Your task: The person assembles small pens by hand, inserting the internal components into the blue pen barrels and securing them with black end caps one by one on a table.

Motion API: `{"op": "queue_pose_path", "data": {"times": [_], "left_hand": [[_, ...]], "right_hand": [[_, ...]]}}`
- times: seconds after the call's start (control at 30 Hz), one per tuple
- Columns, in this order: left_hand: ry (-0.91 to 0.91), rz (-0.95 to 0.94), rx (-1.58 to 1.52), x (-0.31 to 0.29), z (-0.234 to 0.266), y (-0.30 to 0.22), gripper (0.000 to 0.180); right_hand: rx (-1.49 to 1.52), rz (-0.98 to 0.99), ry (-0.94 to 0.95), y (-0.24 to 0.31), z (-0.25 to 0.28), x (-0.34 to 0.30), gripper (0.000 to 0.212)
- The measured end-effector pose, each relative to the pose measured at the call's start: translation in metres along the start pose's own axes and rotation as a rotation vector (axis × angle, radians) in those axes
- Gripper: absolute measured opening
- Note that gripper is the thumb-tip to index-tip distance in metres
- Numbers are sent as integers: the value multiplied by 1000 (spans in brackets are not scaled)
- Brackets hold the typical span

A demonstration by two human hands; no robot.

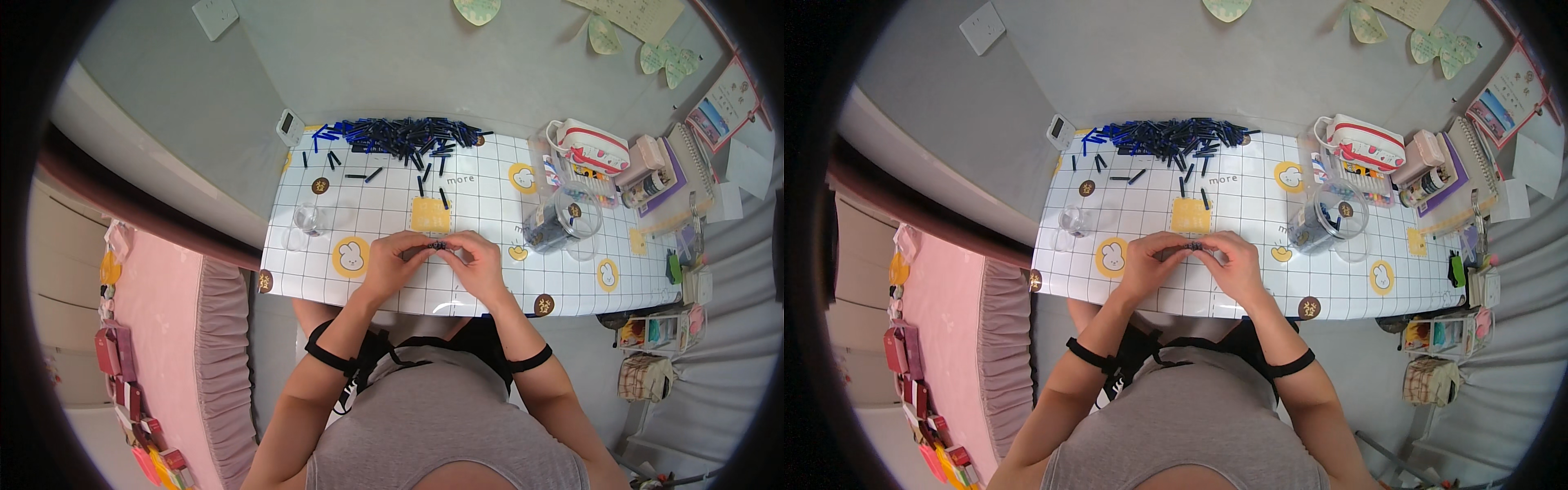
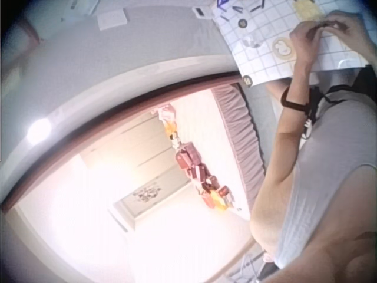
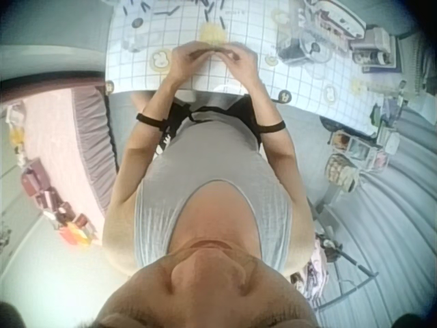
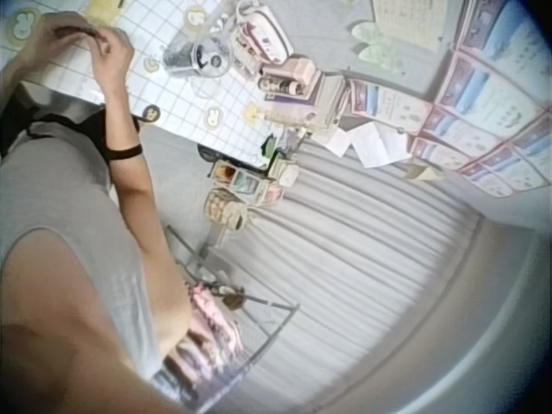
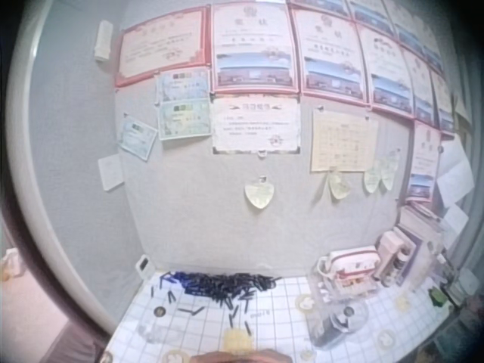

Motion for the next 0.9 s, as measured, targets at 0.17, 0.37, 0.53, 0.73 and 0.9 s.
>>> {"op": "queue_pose_path", "data": {"times": [0.17,0.37,0.53,0.73,0.9], "left_hand": [[11,6,36,-1,0,1,22],[16,-29,74,0,-1,-4,23],[33,-56,134,2,-1,-8,25],[32,-92,148,1,-1,-11,25],[38,-67,117,2,-2,-12,23]], "right_hand": [[-12,4,12,-1,-1,0,24],[-24,-51,32,-5,-1,0,29],[14,15,-10,-7,-2,-2,28],[-44,-15,14,-5,-5,0,31],[-40,-42,-16,-6,-4,0,28]]}}
Point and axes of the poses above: each hand's wrist, its own x-axis towards the middle knuckle, its own z-axis out of the back of the hand, y = z × x, the point moved 8 cm from there along x, towards the middle knuckle, and after that the axes turned 3 degrees about -z, right-handed, at the moved point
